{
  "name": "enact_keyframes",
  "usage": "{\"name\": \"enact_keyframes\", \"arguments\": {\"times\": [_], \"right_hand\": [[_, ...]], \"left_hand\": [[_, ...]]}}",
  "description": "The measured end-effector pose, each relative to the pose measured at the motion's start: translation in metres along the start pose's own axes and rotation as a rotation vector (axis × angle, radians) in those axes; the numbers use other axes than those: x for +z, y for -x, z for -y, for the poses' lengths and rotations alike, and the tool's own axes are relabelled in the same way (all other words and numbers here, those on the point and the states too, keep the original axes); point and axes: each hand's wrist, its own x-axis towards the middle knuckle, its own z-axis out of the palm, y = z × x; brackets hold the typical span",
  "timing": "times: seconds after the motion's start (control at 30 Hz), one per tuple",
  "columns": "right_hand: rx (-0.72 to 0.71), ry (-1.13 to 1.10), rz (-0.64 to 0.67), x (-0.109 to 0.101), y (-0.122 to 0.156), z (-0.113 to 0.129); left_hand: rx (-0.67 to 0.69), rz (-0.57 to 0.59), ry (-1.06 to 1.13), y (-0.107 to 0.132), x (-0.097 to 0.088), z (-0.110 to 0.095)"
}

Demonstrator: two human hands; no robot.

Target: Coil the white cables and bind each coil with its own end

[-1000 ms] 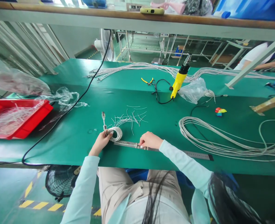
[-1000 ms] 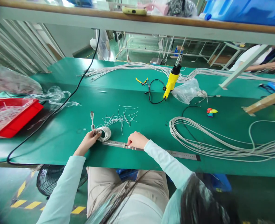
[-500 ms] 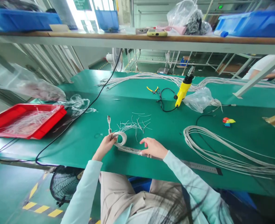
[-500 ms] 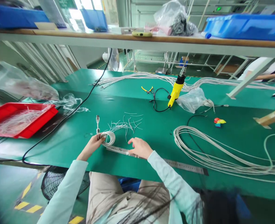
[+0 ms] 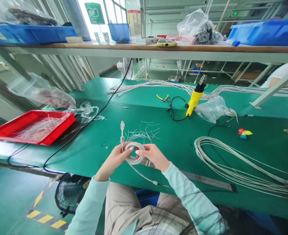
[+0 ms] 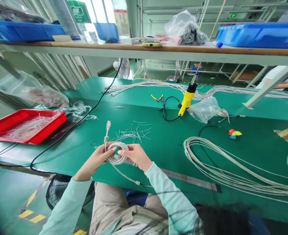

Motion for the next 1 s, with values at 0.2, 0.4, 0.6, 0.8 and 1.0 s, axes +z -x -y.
{"name": "enact_keyframes", "arguments": {"times": [0.2, 0.4, 0.6, 0.8, 1.0], "right_hand": [[0.034, -0.247, -0.021, 0.005, 0.007, -0.006], [0.036, -0.443, 0.029, 0.012, 0.004, -0.019], [-0.014, -0.509, 0.131, 0.016, 0.0, -0.031], [-0.068, -0.501, 0.042, -0.002, 0.008, -0.041], [-0.004, -0.449, -0.273, -0.023, 0.007, -0.076]], "left_hand": [[0.028, -0.054, 0.285, 0.023, 0.013, 0.011], [0.071, -0.037, 0.292, 0.033, 0.023, 0.017], [0.177, 0.143, -0.044, 0.024, 0.005, -0.005], [0.364, 0.146, -0.654, -0.009, -0.031, -0.015], [0.465, 0.298, -1.093, -0.036, -0.048, 0.047]]}}
